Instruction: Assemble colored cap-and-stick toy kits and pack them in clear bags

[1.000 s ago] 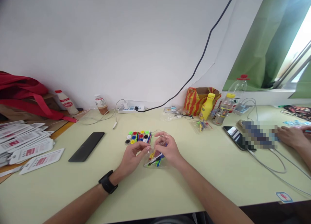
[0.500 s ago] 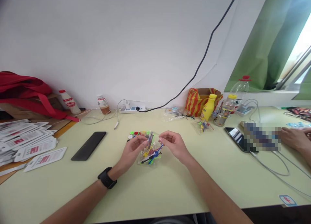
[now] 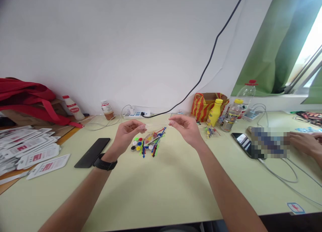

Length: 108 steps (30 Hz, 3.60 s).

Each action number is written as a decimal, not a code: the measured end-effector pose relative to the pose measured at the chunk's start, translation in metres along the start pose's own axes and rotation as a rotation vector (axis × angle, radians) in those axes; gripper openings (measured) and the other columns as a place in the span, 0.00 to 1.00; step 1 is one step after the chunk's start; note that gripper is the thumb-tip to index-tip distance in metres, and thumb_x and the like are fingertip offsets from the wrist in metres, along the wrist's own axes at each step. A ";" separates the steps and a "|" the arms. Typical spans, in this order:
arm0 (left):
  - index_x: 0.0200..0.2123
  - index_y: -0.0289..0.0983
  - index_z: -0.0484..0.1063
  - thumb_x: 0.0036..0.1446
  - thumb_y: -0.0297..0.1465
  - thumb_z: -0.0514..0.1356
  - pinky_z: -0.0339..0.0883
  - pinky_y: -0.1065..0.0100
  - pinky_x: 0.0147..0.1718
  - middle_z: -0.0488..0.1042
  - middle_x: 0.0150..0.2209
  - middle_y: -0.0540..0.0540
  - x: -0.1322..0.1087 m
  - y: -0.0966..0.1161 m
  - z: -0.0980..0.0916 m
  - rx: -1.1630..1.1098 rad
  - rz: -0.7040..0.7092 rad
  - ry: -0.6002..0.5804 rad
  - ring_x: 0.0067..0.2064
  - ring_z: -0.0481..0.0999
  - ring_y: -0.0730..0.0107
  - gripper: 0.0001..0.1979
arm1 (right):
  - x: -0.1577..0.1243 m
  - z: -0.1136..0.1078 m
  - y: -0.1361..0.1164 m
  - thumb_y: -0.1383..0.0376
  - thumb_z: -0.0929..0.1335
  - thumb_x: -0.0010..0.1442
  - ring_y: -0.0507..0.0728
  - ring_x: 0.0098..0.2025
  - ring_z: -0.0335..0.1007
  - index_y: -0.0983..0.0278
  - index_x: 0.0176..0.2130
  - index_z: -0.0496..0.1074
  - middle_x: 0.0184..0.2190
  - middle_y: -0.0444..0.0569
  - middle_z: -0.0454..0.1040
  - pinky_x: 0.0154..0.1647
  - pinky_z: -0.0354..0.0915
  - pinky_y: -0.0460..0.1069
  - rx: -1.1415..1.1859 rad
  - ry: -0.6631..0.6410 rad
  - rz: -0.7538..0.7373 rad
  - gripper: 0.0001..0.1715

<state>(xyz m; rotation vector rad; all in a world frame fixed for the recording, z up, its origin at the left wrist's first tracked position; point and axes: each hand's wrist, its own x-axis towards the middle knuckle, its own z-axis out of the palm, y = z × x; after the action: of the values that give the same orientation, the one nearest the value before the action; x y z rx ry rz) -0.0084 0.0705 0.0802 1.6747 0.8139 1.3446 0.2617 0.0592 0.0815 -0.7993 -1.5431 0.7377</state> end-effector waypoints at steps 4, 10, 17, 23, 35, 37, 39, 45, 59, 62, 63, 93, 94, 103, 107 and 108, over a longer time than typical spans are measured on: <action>0.35 0.34 0.77 0.61 0.38 0.69 0.71 0.70 0.34 0.79 0.32 0.45 -0.011 -0.006 0.001 -0.054 -0.060 -0.054 0.33 0.77 0.70 0.11 | -0.010 0.007 0.020 0.54 0.77 0.59 0.61 0.55 0.73 0.55 0.60 0.71 0.52 0.53 0.76 0.55 0.72 0.57 -0.016 -0.127 0.045 0.32; 0.35 0.36 0.74 0.64 0.38 0.67 0.70 0.69 0.34 0.77 0.31 0.46 -0.019 -0.008 0.000 -0.237 -0.144 -0.141 0.32 0.77 0.68 0.11 | -0.029 0.020 0.051 0.55 0.80 0.54 0.60 0.52 0.74 0.53 0.63 0.67 0.53 0.52 0.75 0.56 0.71 0.59 0.136 -0.275 0.243 0.42; 0.36 0.36 0.74 0.62 0.39 0.68 0.72 0.71 0.33 0.80 0.32 0.46 -0.020 -0.026 0.010 -0.193 -0.159 -0.021 0.33 0.79 0.68 0.12 | -0.032 0.028 0.044 0.53 0.77 0.58 0.57 0.39 0.74 0.61 0.40 0.80 0.36 0.49 0.79 0.44 0.71 0.53 0.210 -0.174 0.251 0.16; 0.45 0.36 0.77 0.60 0.38 0.70 0.76 0.65 0.39 0.82 0.35 0.43 -0.021 -0.043 0.009 -0.191 -0.193 -0.057 0.37 0.82 0.63 0.15 | -0.031 0.023 0.048 0.56 0.77 0.56 0.53 0.28 0.68 0.62 0.39 0.80 0.28 0.45 0.74 0.32 0.67 0.50 0.257 -0.075 0.267 0.14; 0.36 0.32 0.82 0.62 0.44 0.64 0.76 0.64 0.37 0.82 0.34 0.39 -0.022 -0.048 0.016 -0.253 -0.215 0.017 0.34 0.81 0.62 0.20 | -0.032 0.026 0.052 0.45 0.69 0.65 0.56 0.36 0.73 0.62 0.38 0.80 0.32 0.50 0.77 0.38 0.69 0.51 0.319 -0.053 0.304 0.24; 0.34 0.33 0.82 0.60 0.43 0.68 0.74 0.67 0.35 0.82 0.33 0.42 -0.023 -0.049 0.017 -0.158 -0.180 0.055 0.33 0.80 0.65 0.16 | -0.033 0.027 0.052 0.43 0.68 0.66 0.57 0.38 0.74 0.62 0.38 0.80 0.35 0.51 0.79 0.40 0.70 0.51 0.245 -0.058 0.301 0.26; 0.34 0.34 0.81 0.56 0.39 0.72 0.73 0.70 0.33 0.81 0.31 0.44 -0.024 -0.049 0.018 -0.100 -0.165 0.056 0.32 0.79 0.67 0.13 | -0.034 0.028 0.052 0.44 0.70 0.64 0.57 0.40 0.75 0.62 0.39 0.80 0.38 0.51 0.80 0.41 0.70 0.51 0.175 -0.076 0.288 0.24; 0.41 0.36 0.80 0.55 0.36 0.74 0.73 0.70 0.33 0.79 0.29 0.48 -0.025 -0.049 0.019 -0.114 -0.167 0.022 0.30 0.78 0.70 0.14 | -0.035 0.027 0.051 0.51 0.77 0.57 0.56 0.38 0.75 0.63 0.40 0.80 0.36 0.48 0.80 0.43 0.70 0.52 0.072 -0.133 0.268 0.19; 0.40 0.35 0.83 0.55 0.38 0.73 0.79 0.64 0.36 0.84 0.34 0.42 -0.023 -0.051 0.013 -0.052 -0.214 -0.082 0.34 0.83 0.62 0.14 | -0.033 0.022 0.050 0.52 0.76 0.58 0.56 0.37 0.75 0.62 0.39 0.81 0.35 0.48 0.80 0.42 0.71 0.52 0.117 -0.111 0.259 0.17; 0.40 0.34 0.83 0.56 0.38 0.73 0.79 0.64 0.37 0.84 0.33 0.42 -0.022 -0.050 0.012 -0.082 -0.226 -0.087 0.35 0.84 0.62 0.13 | -0.033 0.021 0.050 0.54 0.77 0.56 0.57 0.37 0.76 0.61 0.39 0.83 0.35 0.49 0.82 0.42 0.72 0.53 0.148 -0.088 0.275 0.15; 0.41 0.34 0.83 0.56 0.38 0.72 0.79 0.64 0.38 0.84 0.34 0.42 -0.022 -0.049 0.011 -0.093 -0.229 -0.087 0.35 0.84 0.62 0.13 | -0.033 0.021 0.050 0.55 0.78 0.55 0.58 0.37 0.77 0.61 0.39 0.83 0.35 0.49 0.82 0.42 0.72 0.53 0.160 -0.073 0.286 0.15; 0.39 0.36 0.81 0.60 0.38 0.69 0.77 0.66 0.36 0.82 0.33 0.44 -0.023 -0.054 0.012 0.083 -0.066 -0.031 0.35 0.82 0.63 0.11 | -0.030 0.018 0.052 0.59 0.78 0.56 0.60 0.40 0.79 0.60 0.34 0.84 0.36 0.50 0.83 0.46 0.75 0.55 0.100 0.016 0.087 0.07; 0.40 0.36 0.81 0.60 0.37 0.69 0.77 0.66 0.36 0.82 0.33 0.44 -0.022 -0.054 0.011 0.046 -0.078 -0.036 0.35 0.82 0.64 0.11 | -0.030 0.017 0.052 0.59 0.78 0.56 0.60 0.41 0.79 0.60 0.34 0.84 0.36 0.50 0.83 0.47 0.75 0.55 0.110 0.003 0.083 0.07; 0.39 0.36 0.85 0.59 0.35 0.70 0.75 0.67 0.36 0.82 0.32 0.44 -0.024 -0.049 0.010 -0.036 -0.128 -0.014 0.36 0.81 0.64 0.09 | -0.032 0.014 0.048 0.62 0.74 0.62 0.59 0.41 0.79 0.61 0.37 0.84 0.37 0.51 0.83 0.45 0.74 0.53 0.038 -0.046 0.043 0.06; 0.44 0.36 0.83 0.57 0.36 0.72 0.75 0.66 0.35 0.81 0.34 0.44 -0.023 -0.053 0.012 0.046 -0.080 -0.009 0.36 0.80 0.64 0.13 | -0.032 0.017 0.053 0.62 0.77 0.58 0.59 0.39 0.79 0.62 0.39 0.83 0.36 0.50 0.83 0.46 0.75 0.54 0.016 -0.032 0.047 0.08; 0.46 0.36 0.82 0.58 0.36 0.71 0.76 0.65 0.36 0.81 0.35 0.44 -0.023 -0.054 0.012 0.093 -0.047 -0.004 0.36 0.80 0.64 0.15 | -0.032 0.018 0.055 0.61 0.77 0.58 0.59 0.39 0.79 0.61 0.42 0.82 0.36 0.50 0.83 0.47 0.75 0.55 0.002 -0.015 0.051 0.10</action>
<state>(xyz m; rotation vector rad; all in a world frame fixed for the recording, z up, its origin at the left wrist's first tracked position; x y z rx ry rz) -0.0015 0.0727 0.0209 1.7186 0.9210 1.2882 0.2511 0.0638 0.0170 -0.8361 -1.5400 0.7840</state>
